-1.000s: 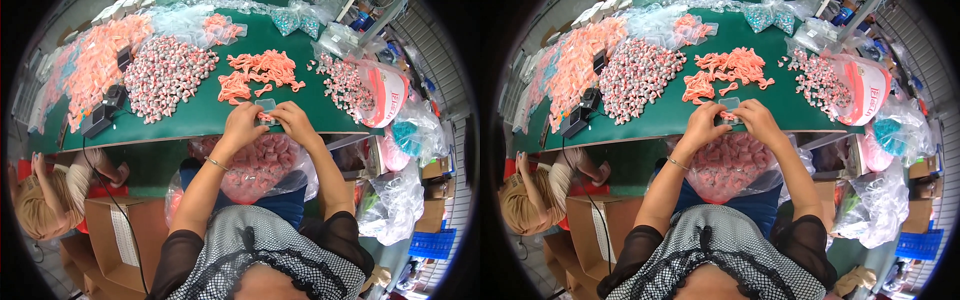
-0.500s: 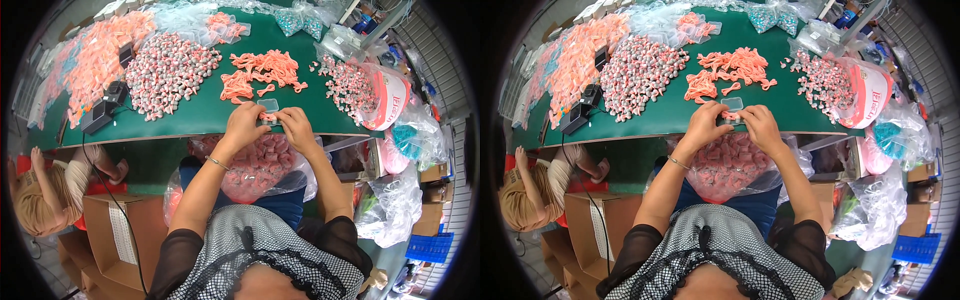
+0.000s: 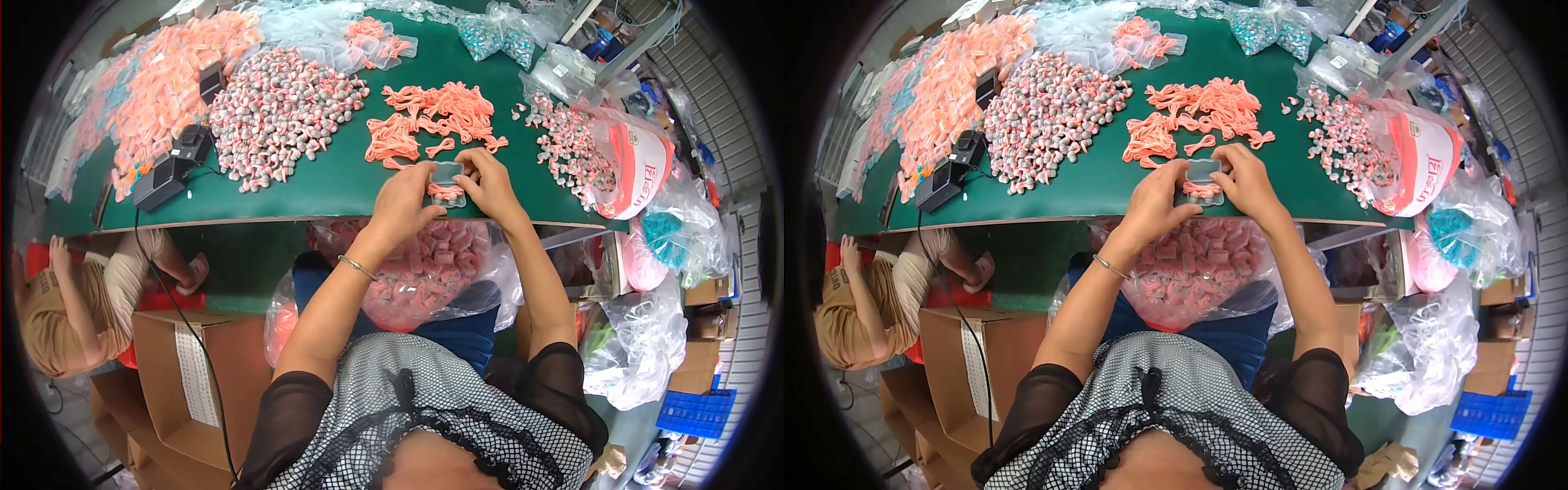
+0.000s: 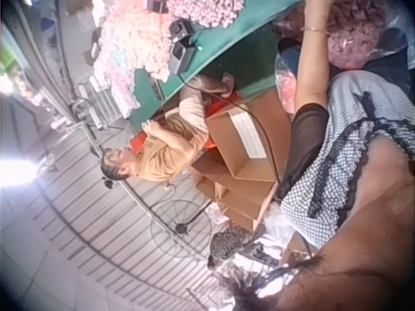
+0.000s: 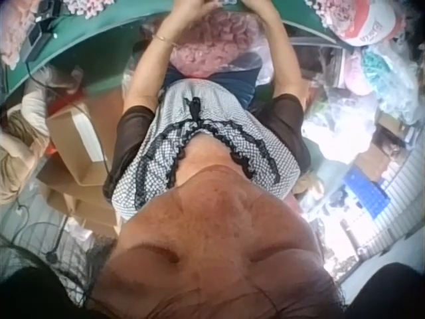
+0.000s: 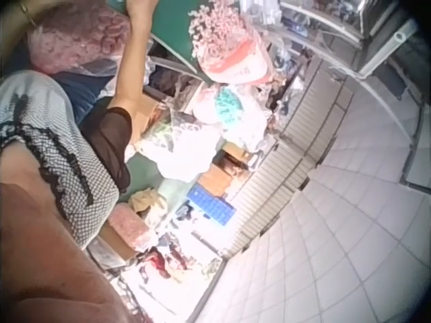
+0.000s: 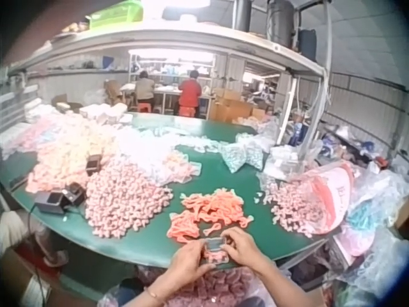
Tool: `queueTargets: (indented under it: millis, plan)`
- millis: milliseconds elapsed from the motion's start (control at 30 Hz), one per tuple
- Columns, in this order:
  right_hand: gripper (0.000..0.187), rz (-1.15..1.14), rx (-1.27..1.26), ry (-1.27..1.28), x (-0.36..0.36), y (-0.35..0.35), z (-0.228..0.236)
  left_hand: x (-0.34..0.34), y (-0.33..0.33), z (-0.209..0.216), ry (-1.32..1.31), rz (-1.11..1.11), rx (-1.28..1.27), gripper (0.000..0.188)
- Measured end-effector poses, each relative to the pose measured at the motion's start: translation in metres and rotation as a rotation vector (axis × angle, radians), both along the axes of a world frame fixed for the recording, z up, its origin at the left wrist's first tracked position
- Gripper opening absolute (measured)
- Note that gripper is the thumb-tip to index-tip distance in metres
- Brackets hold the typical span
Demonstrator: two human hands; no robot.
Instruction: Sorting small pink hair accessories and packing them into small clear plastic storage boxes.
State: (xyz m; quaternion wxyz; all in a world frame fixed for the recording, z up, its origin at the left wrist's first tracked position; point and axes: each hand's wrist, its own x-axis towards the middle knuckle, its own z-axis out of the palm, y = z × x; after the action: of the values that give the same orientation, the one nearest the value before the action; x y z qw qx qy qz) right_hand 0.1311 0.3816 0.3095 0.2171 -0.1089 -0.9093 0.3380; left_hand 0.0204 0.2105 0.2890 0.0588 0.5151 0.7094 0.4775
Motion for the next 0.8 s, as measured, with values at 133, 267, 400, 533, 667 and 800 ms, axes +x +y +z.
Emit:
queueTargets:
  millis: [133,267,400,533,667,800]
  plan:
    - [0.021,-0.04,0.152,0.167,0.007,-0.009,-0.004,0.001,-0.001,-0.001,0.01,0.0,0.019,0.067]
    - [0.017,-0.047,0.156,0.262,0.022,-0.024,-0.012,0.002,-0.001,-0.008,0.015,0.027,0.019,0.064]
    - [0.02,-0.033,0.237,0.304,0.031,-0.034,-0.018,0.005,-0.005,-0.008,0.114,0.061,0.038,0.053]
    - [0.021,-0.082,0.237,0.343,0.032,-0.038,-0.026,0.012,-0.012,-0.008,0.191,0.151,0.021,0.039]
    - [0.019,-0.114,0.198,0.361,0.031,-0.042,-0.028,0.017,-0.013,-0.009,0.152,0.231,-0.036,0.028]
    - [0.018,-0.108,0.211,0.384,0.031,-0.043,-0.03,0.022,-0.01,-0.011,0.142,0.317,0.041,0.024]
